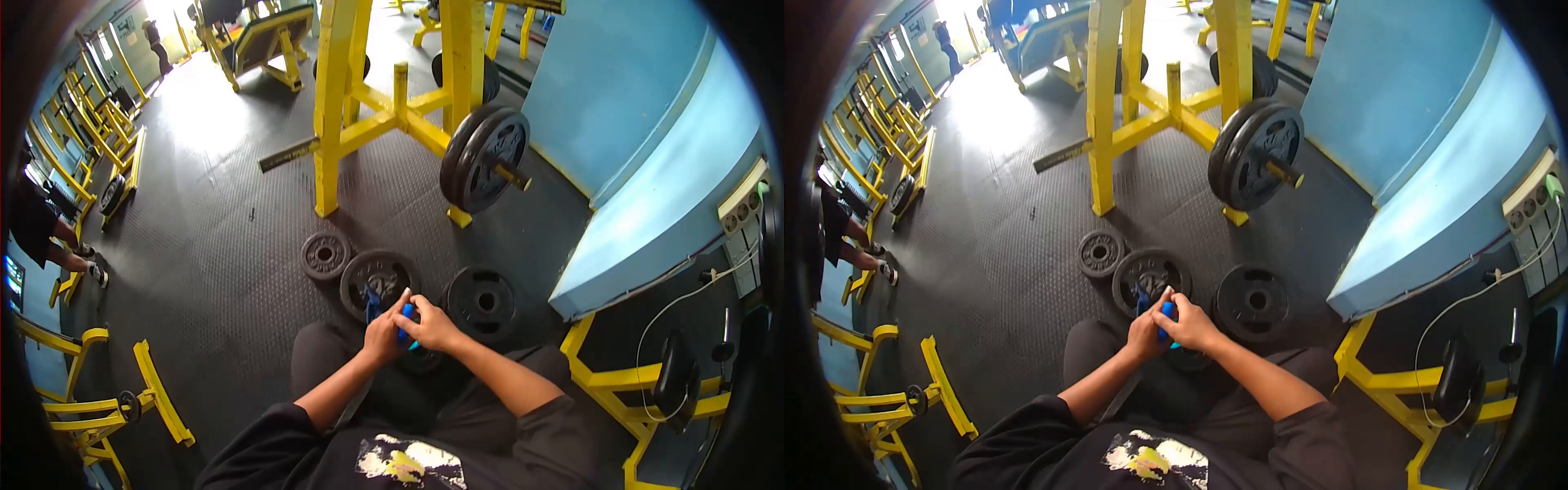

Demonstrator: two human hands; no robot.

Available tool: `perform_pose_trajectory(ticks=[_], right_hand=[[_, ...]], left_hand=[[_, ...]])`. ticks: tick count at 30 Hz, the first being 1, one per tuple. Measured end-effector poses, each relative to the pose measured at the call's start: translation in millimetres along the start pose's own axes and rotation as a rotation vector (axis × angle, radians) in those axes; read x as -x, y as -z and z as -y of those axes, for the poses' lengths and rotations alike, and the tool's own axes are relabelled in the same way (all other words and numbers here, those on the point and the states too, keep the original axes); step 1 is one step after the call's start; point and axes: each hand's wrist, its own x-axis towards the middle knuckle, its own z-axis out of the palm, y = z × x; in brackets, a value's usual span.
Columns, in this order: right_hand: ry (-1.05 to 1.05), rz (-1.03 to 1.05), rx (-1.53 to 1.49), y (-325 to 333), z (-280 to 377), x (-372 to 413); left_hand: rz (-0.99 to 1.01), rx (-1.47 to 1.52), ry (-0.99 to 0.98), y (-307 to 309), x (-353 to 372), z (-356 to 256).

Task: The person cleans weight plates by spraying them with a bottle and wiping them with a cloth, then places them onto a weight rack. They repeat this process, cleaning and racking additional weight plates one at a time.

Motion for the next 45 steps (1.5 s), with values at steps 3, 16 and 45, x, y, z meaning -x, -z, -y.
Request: perform_pose_trajectory(ticks=[3, 16, 45], right_hand=[[-0.189, 0.290, -0.509, -13.2, -4.2, 0.2], [-0.155, 0.031, 0.647, -147.4, -73.0, -62.0], [-0.246, -0.766, -0.854, 159.6, -8.3, 7.3]], left_hand=[[-0.136, 0.070, 0.092, 12.9, 23.0, -11.7], [-0.426, 0.338, 0.510, 22.9, 61.7, 55.2], [-0.219, 0.207, 0.739, -73.1, 35.3, 58.4]])
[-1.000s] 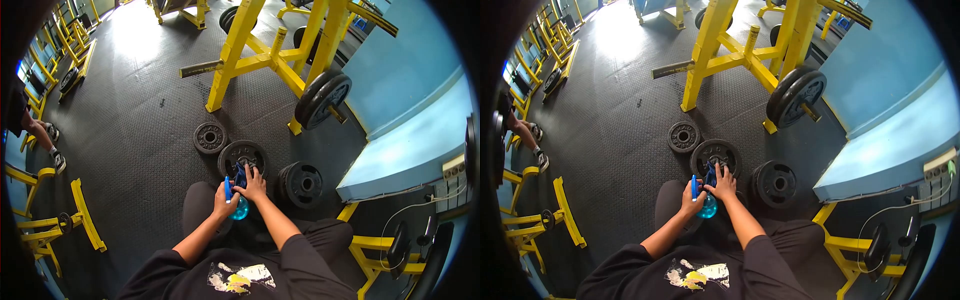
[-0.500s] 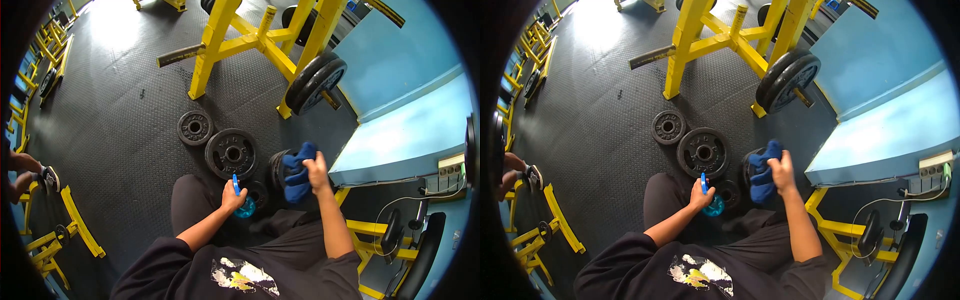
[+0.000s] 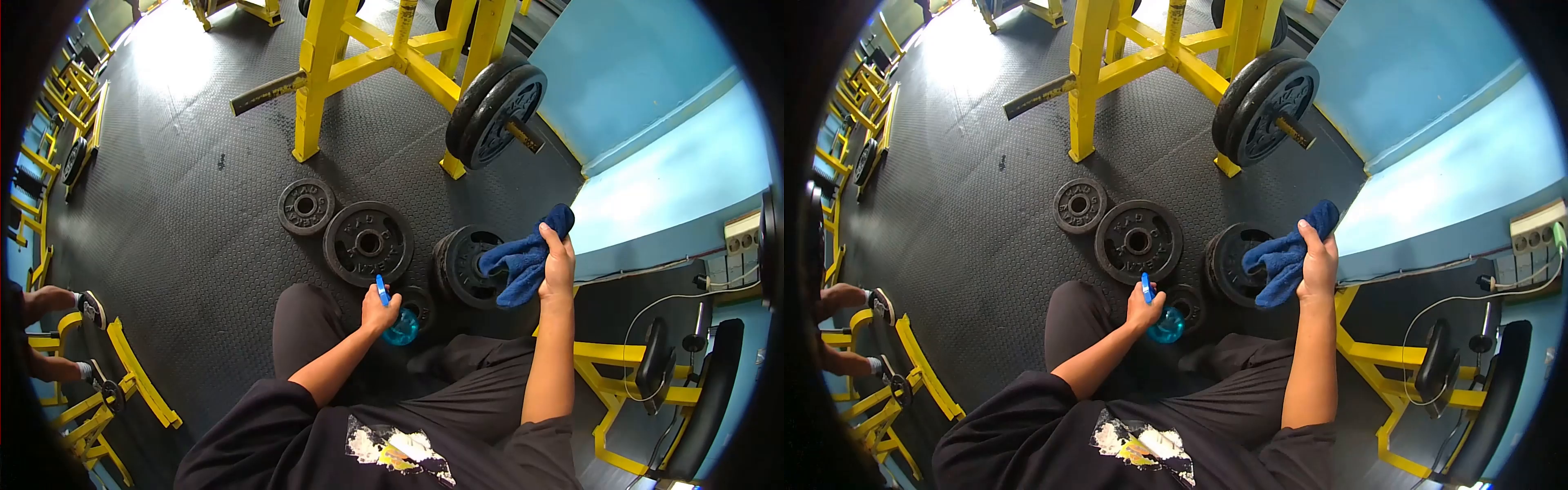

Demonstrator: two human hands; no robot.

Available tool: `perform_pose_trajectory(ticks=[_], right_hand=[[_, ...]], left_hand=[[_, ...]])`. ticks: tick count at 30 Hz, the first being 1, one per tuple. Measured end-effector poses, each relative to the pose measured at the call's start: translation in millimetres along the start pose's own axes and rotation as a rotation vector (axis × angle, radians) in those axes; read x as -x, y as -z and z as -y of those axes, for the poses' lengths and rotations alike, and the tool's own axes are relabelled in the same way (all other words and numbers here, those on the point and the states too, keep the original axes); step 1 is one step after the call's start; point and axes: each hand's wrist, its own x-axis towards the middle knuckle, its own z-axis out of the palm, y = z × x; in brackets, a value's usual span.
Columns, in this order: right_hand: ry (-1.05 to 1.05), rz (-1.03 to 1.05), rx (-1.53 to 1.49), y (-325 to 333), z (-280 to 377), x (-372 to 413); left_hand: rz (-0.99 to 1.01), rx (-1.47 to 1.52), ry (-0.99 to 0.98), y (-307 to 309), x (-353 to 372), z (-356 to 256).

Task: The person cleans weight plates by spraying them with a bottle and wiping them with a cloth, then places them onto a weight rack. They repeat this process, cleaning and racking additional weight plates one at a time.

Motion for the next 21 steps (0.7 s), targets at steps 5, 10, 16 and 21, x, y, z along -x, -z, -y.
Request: perform_pose_trajectory(ticks=[5, 10, 16, 21], right_hand=[[0.010, -0.050, -0.031, -3.2, 8.0, 6.1], [-0.058, -0.041, -0.255, 13.6, 21.0, 2.6], [0.031, -0.076, -0.545, 61.0, 40.5, -6.2], [0.173, -0.086, -0.788, 73.2, 54.3, 11.2]], left_hand=[[0.177, 0.017, 0.163, 2.3, 2.6, -8.6], [0.148, -0.048, -0.063, -7.2, 6.8, -13.6], [0.112, 0.031, -0.437, -20.7, 4.6, -45.3], [0.261, 0.261, -0.570, -40.2, -2.1, -109.0]])
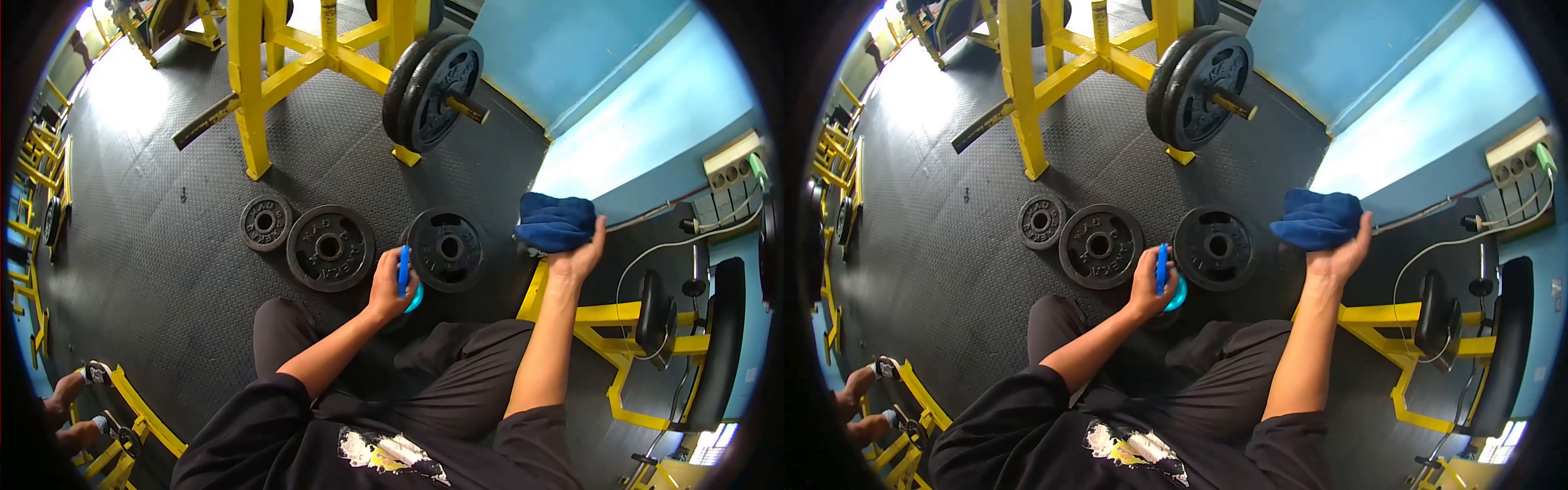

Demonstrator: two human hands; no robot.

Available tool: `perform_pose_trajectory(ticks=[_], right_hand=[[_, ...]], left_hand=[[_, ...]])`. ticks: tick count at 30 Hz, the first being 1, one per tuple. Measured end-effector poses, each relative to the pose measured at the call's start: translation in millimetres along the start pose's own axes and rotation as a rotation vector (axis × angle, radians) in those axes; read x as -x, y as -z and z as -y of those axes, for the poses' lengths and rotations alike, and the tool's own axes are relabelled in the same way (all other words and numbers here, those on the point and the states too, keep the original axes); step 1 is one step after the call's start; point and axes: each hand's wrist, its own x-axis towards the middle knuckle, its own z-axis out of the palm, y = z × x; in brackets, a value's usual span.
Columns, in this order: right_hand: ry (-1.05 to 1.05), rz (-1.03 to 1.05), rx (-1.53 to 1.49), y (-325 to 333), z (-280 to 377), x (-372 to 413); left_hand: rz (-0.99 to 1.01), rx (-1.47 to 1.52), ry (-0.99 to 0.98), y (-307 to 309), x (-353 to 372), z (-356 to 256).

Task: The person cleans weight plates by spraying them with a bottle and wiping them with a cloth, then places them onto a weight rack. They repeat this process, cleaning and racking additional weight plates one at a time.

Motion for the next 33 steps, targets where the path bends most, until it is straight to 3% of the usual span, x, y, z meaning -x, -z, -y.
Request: perform_pose_trajectory(ticks=[3, 9, 12, 16, 18, 20, 24, 30, 33], right_hand=[[-0.004, 0.052, 0.038, 29.3, -2.6, -23.9], [-0.008, -0.045, 0.025, 9.4, 0.3, -17.2], [-0.005, -0.023, -0.023, 9.6, 1.9, -18.8], [0.015, -0.155, -0.006, -2.1, -0.5, -17.7], [-0.014, -0.125, -0.015, 6.2, -0.5, -24.0], [-0.032, -0.095, -0.003, 6.7, -3.0, -29.3], [-0.019, -0.052, 0.008, 6.5, -10.4, -39.0], [-0.070, -0.048, -0.058, -19.6, -23.7, -29.2], [-0.132, -0.066, -0.075, -35.5, -21.2, -17.1]], left_hand=[[0.033, 0.002, -0.154, -31.1, -35.9, -8.8], [0.176, -0.084, -0.109, -73.2, -78.0, 2.4], [0.243, -0.138, -0.118, -82.5, -79.7, 17.4], [0.184, -0.170, -0.232, -84.7, -76.7, 22.7], [0.154, -0.191, -0.243, -80.5, -76.3, 19.9], [0.245, -0.232, -0.097, -77.3, -75.8, 17.0], [0.170, -0.149, -0.218, -102.5, -89.4, 17.4], [0.344, -0.187, -0.212, -136.5, -93.3, 27.5], [0.332, -0.194, -0.217, -136.8, -90.5, 28.6]])
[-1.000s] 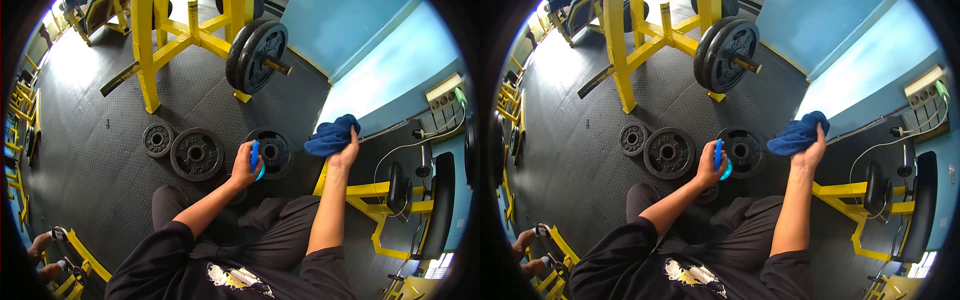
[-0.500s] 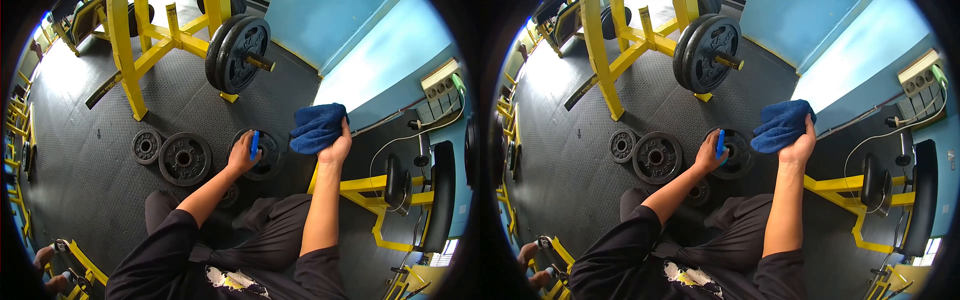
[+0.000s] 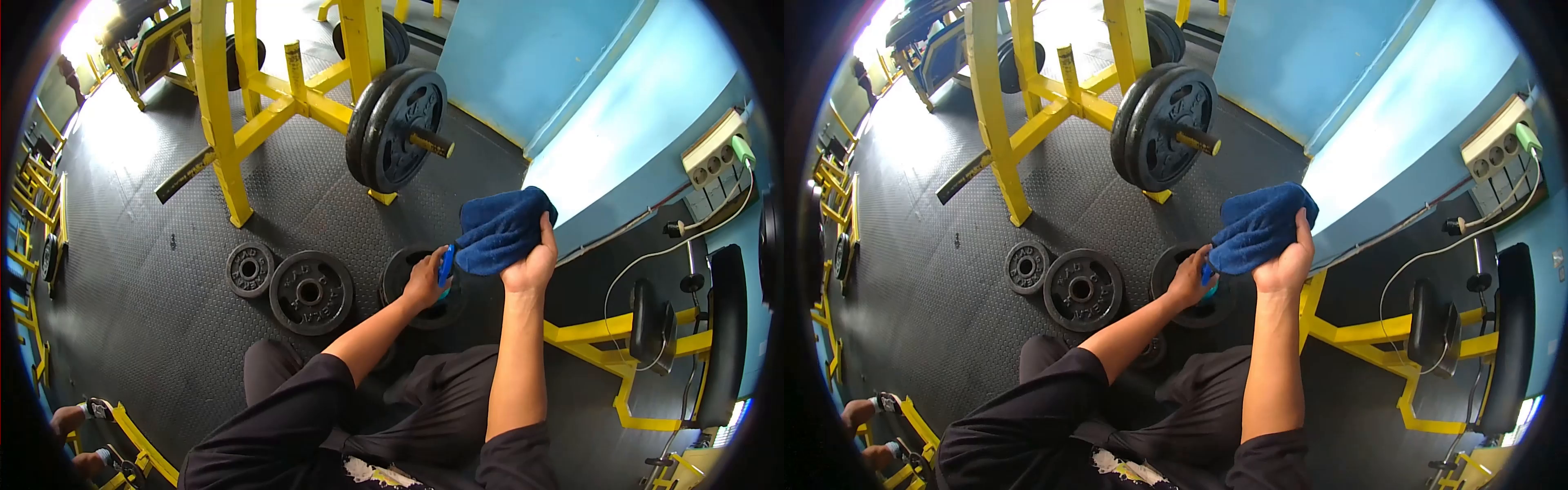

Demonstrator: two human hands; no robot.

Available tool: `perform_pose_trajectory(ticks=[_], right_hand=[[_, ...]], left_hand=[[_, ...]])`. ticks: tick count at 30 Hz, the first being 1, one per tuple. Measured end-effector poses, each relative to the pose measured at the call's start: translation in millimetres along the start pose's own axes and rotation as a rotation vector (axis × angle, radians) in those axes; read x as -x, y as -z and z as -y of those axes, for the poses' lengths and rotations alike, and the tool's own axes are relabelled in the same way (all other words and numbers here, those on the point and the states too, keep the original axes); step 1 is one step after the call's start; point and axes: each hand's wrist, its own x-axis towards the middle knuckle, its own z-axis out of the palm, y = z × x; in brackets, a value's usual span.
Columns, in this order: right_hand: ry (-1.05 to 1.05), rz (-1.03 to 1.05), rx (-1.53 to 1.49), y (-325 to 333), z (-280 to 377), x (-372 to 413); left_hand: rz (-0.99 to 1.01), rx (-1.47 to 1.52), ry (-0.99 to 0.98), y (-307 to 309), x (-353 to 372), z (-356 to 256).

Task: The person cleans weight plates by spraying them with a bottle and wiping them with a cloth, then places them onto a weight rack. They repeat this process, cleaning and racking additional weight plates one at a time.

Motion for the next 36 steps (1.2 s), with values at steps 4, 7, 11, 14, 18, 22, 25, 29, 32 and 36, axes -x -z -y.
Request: perform_pose_trajectory(ticks=[4, 7, 11, 14, 18, 22, 25, 29, 32, 36], right_hand=[[0.000, 0.082, 0.010, 3.6, -2.2, -2.4], [-0.036, 0.166, 0.011, 1.1, -4.9, 2.2], [-0.098, 0.299, -0.005, 2.3, -14.4, 10.9], [-0.141, 0.319, 0.091, -16.9, -23.2, 39.7], [-0.362, 0.297, 0.166, -22.9, -53.0, 62.5], [-0.488, 0.314, 0.298, -19.4, -101.2, 68.9], [-0.553, 0.275, 0.433, -3.6, -135.5, 59.7], [-0.420, 0.371, 0.575, 22.4, -173.0, 49.0], [-0.235, 0.483, 0.898, 34.2, -197.1, 55.2], [-0.155, 0.658, 1.485, 73.3, -259.6, 72.7]], left_hand=[[0.133, -0.078, 0.120, 26.8, 5.9, -14.1], [0.148, -0.172, 0.146, 46.5, 19.1, -12.7], [0.075, -0.144, 0.156, 88.4, 61.8, -3.2], [-0.041, -0.116, 0.187, 129.6, 110.7, 8.3], [-0.337, -0.038, 0.332, 179.5, 175.2, 35.4], [-0.566, -0.273, 0.546, 202.8, 228.8, 76.3], [-0.639, -0.250, 0.705, 202.7, 247.8, 111.6], [-0.668, 0.006, 0.710, 200.1, 254.4, 134.8], [-0.729, 0.032, 0.790, 196.0, 256.2, 153.1], [-0.810, 0.109, 0.892, 198.5, 256.9, 161.5]])
